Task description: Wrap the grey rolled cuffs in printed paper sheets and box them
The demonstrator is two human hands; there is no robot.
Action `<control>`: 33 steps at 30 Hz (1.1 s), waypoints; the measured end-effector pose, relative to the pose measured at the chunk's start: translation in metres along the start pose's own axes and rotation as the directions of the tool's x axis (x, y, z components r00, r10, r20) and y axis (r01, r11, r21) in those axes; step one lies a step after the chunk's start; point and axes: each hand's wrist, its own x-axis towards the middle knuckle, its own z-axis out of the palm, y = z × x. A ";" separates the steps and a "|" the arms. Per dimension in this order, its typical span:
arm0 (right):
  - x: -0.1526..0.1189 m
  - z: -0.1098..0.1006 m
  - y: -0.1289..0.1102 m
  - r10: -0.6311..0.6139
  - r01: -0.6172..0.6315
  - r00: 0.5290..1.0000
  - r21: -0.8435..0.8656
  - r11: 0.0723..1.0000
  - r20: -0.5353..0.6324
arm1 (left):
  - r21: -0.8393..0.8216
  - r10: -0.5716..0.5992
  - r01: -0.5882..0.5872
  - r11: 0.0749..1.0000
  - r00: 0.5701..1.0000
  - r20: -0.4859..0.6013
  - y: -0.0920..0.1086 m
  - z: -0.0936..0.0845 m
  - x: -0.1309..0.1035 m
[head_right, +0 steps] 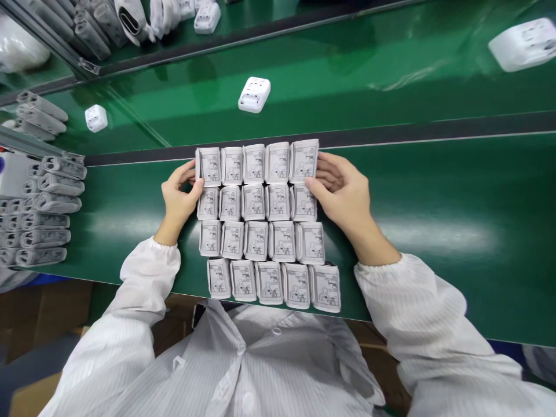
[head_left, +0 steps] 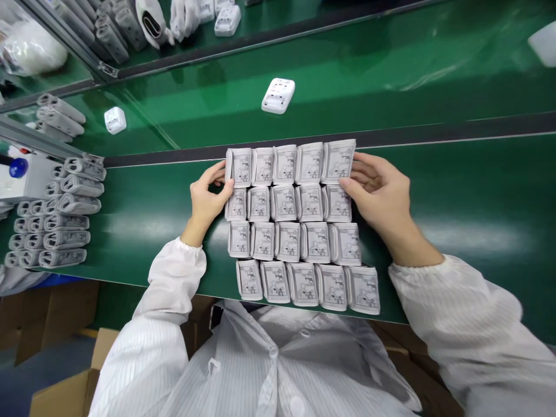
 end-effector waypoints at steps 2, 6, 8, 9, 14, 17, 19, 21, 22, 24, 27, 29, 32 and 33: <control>-0.001 0.000 -0.001 0.004 -0.004 1.000 -0.001 1.000 0.008 | 0.002 -0.017 0.017 1.000 1.000 0.007 0.000 0.000 0.000; -0.001 0.000 -0.001 0.012 -0.012 1.000 0.000 1.000 0.017 | 0.006 -0.031 0.031 1.000 1.000 0.001 0.001 -0.001 0.000; -0.001 0.001 -0.002 0.016 -0.016 1.000 -0.003 1.000 0.018 | 0.001 -0.019 0.019 1.000 1.000 -0.006 0.001 -0.001 0.001; -0.001 0.001 -0.002 0.019 -0.019 1.000 -0.004 1.000 0.017 | 0.000 -0.013 0.013 1.000 1.000 -0.007 0.001 -0.001 0.001; -0.001 0.001 -0.005 0.038 -0.037 0.999 -0.020 0.999 0.008 | 0.007 -0.009 0.009 1.000 1.000 -0.002 0.001 -0.001 0.001; -0.001 0.002 -0.007 0.042 -0.042 0.999 -0.002 0.999 0.002 | 0.011 -0.022 0.022 1.000 1.000 0.004 0.001 -0.001 0.001; -0.001 0.002 -0.009 0.041 -0.041 0.999 0.013 0.999 -0.008 | 0.017 -0.035 0.035 0.999 0.999 0.007 0.002 -0.001 0.001; -0.001 0.003 -0.011 0.042 -0.042 0.999 0.015 0.999 -0.015 | 0.027 -0.050 0.050 0.998 0.999 0.009 0.003 -0.001 0.001; 0.000 0.003 -0.011 0.041 -0.041 0.999 0.013 0.999 -0.017 | 0.031 -0.057 0.057 0.998 0.998 0.012 0.003 -0.001 0.001; 0.000 0.005 -0.010 0.038 -0.038 0.999 0.009 0.999 -0.016 | 0.029 -0.071 0.070 0.997 0.997 0.019 0.003 -0.002 0.002; -0.001 0.006 -0.003 0.028 -0.028 1.000 0.000 1.000 -0.004 | 0.008 -0.103 0.103 0.995 0.994 0.043 0.002 -0.003 0.002; 0.000 0.004 0.001 -0.007 0.006 1.000 -0.034 0.999 -0.012 | -0.013 -0.145 0.146 0.989 0.987 0.065 -0.001 -0.003 0.002; 0.007 0.000 -0.006 -0.175 0.162 0.984 -0.217 0.963 -0.043 | -0.007 -0.219 0.221 0.975 0.970 0.104 -0.008 -0.002 0.007; 0.012 0.001 -0.013 -0.254 0.237 0.967 -0.299 0.924 -0.018 | 0.015 -0.237 0.237 0.971 0.963 0.126 -0.011 -0.001 0.011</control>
